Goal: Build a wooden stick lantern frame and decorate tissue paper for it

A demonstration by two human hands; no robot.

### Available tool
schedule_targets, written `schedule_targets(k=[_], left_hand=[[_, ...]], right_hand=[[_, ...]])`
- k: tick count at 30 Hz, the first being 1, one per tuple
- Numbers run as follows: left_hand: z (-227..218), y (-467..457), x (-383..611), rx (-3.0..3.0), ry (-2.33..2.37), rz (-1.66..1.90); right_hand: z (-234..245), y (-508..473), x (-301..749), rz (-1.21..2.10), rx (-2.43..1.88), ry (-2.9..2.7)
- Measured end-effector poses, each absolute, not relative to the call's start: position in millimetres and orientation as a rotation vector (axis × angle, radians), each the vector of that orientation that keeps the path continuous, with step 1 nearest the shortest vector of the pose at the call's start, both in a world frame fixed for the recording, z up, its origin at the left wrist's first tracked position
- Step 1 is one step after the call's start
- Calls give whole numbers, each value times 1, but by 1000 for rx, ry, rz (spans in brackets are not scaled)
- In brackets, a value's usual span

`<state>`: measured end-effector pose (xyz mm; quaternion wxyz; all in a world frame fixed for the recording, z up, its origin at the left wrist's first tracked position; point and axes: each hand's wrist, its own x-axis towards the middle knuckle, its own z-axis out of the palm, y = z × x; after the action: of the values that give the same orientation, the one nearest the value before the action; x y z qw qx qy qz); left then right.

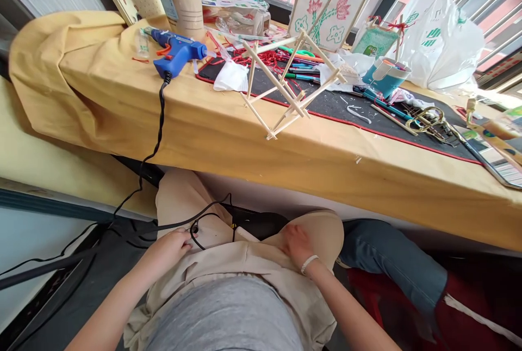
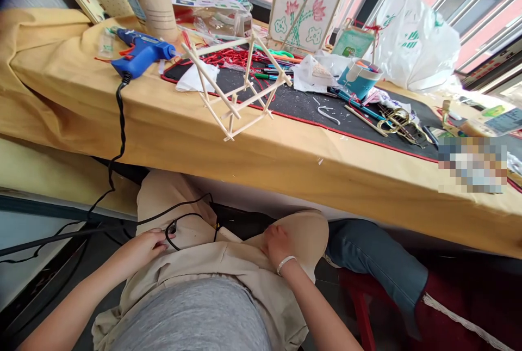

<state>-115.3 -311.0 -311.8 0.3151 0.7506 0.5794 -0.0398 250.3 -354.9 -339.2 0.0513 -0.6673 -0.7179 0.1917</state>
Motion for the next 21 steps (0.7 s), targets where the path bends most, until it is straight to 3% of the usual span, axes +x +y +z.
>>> schedule_targets(k=[6,12,21], left_hand=[[-312,-315,-119,1986,1487,-58],[-318,-319,-120,2027,1423,21],[-338,-343,-101,2180,1615,339]], right_hand=[[-355,-338,249,529,-2090,-2210],[-357,-357,245,691,-1910,-2388],[-352,-358,231,761,-1859,-2420]])
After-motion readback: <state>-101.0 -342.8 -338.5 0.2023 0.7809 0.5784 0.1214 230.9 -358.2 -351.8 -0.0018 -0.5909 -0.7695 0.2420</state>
